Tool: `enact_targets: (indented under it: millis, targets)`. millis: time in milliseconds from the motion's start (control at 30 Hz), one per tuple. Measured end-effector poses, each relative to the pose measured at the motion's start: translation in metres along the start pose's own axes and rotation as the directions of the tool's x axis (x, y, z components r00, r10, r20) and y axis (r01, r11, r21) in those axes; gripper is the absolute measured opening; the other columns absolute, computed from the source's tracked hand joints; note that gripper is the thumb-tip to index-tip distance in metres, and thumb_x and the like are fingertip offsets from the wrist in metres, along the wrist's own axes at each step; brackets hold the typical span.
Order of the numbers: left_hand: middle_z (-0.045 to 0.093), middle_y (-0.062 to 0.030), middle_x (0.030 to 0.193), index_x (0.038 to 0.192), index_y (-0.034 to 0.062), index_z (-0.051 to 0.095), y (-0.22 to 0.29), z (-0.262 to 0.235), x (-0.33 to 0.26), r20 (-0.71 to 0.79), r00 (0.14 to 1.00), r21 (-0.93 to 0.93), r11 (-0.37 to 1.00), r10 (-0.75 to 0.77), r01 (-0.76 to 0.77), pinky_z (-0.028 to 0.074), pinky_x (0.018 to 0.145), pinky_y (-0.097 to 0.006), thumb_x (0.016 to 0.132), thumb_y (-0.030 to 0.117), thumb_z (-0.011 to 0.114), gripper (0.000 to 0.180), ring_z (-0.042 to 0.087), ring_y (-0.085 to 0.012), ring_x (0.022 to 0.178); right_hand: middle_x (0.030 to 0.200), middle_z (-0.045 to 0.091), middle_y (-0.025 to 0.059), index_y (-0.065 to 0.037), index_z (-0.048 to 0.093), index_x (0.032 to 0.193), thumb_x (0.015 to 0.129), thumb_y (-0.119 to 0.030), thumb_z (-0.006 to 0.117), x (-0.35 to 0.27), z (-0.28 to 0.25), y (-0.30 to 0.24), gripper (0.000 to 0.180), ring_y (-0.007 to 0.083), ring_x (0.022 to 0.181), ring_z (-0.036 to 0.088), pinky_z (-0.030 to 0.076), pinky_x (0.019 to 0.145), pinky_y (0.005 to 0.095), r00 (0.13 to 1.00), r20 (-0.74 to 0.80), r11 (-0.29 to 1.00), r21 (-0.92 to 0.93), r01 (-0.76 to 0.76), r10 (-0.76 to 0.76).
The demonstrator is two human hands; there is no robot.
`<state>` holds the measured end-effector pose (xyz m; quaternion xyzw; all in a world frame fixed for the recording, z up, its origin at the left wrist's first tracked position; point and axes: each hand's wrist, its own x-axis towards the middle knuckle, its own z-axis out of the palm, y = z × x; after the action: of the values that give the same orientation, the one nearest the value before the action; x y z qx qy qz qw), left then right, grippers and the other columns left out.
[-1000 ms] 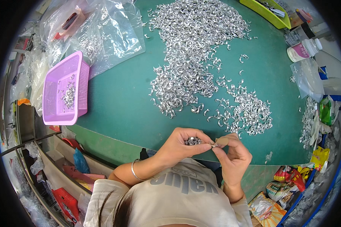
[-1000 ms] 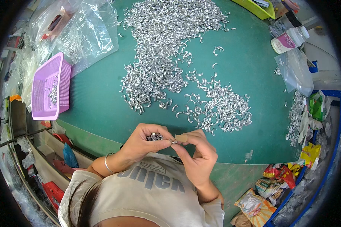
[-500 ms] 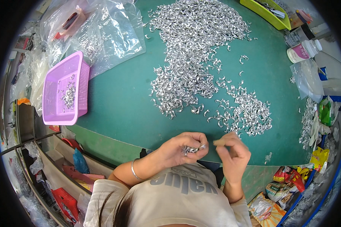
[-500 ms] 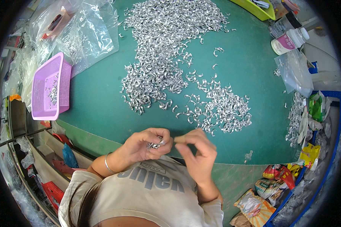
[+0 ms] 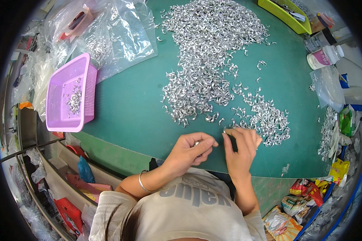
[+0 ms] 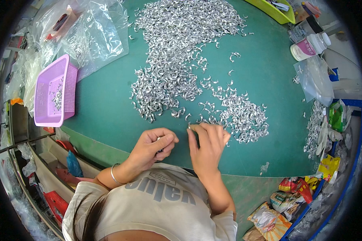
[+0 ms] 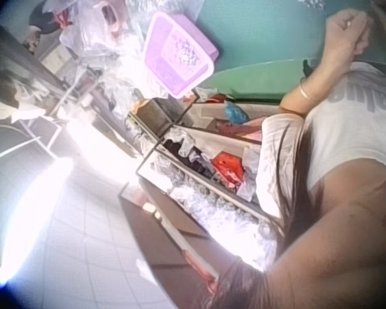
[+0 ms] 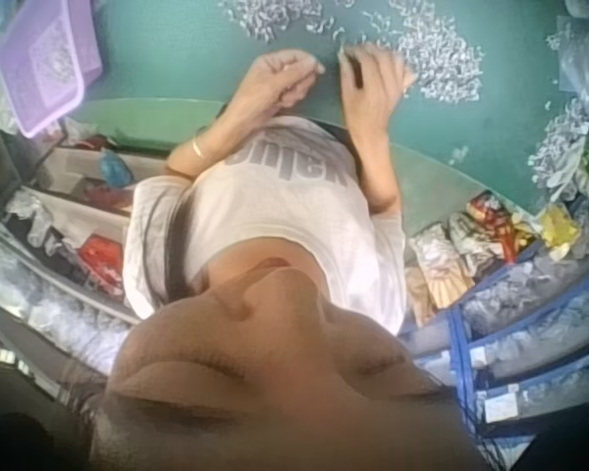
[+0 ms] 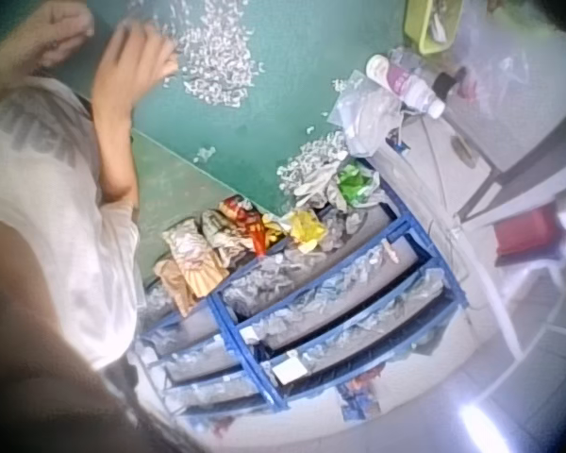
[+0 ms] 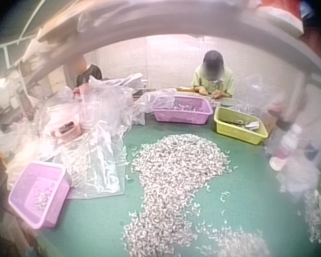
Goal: The person picks up and connects small silver-colored metal components by hand, placing the assembled units into a purple plastic tray.
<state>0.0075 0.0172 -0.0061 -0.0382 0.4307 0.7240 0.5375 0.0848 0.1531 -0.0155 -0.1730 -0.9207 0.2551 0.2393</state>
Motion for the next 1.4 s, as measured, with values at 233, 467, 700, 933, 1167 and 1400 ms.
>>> enact_targets:
  millis: [233,467,700,933,1167,1400]
  targets:
    - [0.053,0.0017,0.07,0.093,-0.0004,0.062,0.005,0.007,-0.004,-0.013,0.984,0.239,0.956,0.178,-0.17,0.03,0.046,-0.017,0.079,0.003,0.062,0.015,0.041,-0.0024,0.056,0.075,0.061,0.008,0.003,0.06,0.079,0.064,0.008,0.067,-0.011,-0.021,-0.011,0.017,0.0188,0.071,0.054,0.042,0.064,0.027,0.967,0.159,0.742,0.621,-0.254,0.199]
    - [0.055,-0.0004,0.07,0.084,-0.0008,0.064,0.009,0.011,-0.006,0.054,0.96,0.33,0.902,0.275,-0.277,0.034,0.054,-0.019,0.075,-0.002,0.063,0.009,0.045,-0.0043,0.062,0.078,0.059,0.0081,0.005,0.059,0.081,0.069,0.01,0.064,-0.013,-0.025,-0.016,0.014,0.0158,0.073,0.052,0.041,0.065,0.0257,0.91,0.323,0.494,0.765,-0.414,0.262]
    - [0.057,-0.002,0.072,0.081,-0.0009,0.063,0.012,0.013,-0.009,0.071,0.962,0.336,0.902,0.263,-0.271,0.035,0.055,-0.02,0.074,-0.002,0.064,0.008,0.047,-0.005,0.064,0.08,0.058,0.0086,0.007,0.058,0.084,0.071,0.012,0.061,-0.015,-0.028,-0.02,0.014,0.0154,0.076,0.05,0.04,0.068,0.0253,0.898,0.333,0.392,0.814,-0.428,0.288]
    - [0.058,-0.0017,0.072,0.081,-0.001,0.063,0.009,0.012,-0.008,0.072,0.971,0.312,0.92,0.226,-0.238,0.035,0.054,-0.019,0.076,0.002,0.063,0.005,0.046,-0.0047,0.062,0.081,0.058,0.0083,0.006,0.058,0.087,0.071,0.011,0.061,-0.016,-0.029,-0.02,0.016,0.0153,0.077,0.05,0.04,0.068,0.0253,0.854,0.417,0.22,0.842,-0.492,0.312]
    - [0.045,0.0031,0.062,0.092,0.0008,0.06,0.006,0.004,-0.007,0.189,0.976,-0.093,0.987,-0.112,0.131,0.022,0.043,-0.017,0.084,0.014,0.059,0.016,0.032,-0.0018,0.052,0.08,0.057,0.0081,0.005,0.06,0.086,0.065,0.011,0.066,-0.015,-0.025,-0.023,0.023,0.0165,0.076,0.05,0.04,0.067,0.0258,0.941,0.204,0.502,0.804,-0.318,0.269]
    - [0.045,-0.0009,0.071,0.084,0.0025,0.052,0.005,-0.004,0.002,0.393,0.877,-0.371,0.825,-0.277,0.427,0.022,0.041,-0.018,0.087,0.019,0.051,0.016,0.033,-0.0044,0.051,0.079,0.057,0.0072,0.003,0.06,0.086,0.066,0.01,0.065,-0.013,-0.023,-0.019,0.022,0.0164,0.076,0.051,0.04,0.066,0.0265,0.942,0.215,0.525,0.788,-0.323,0.256]
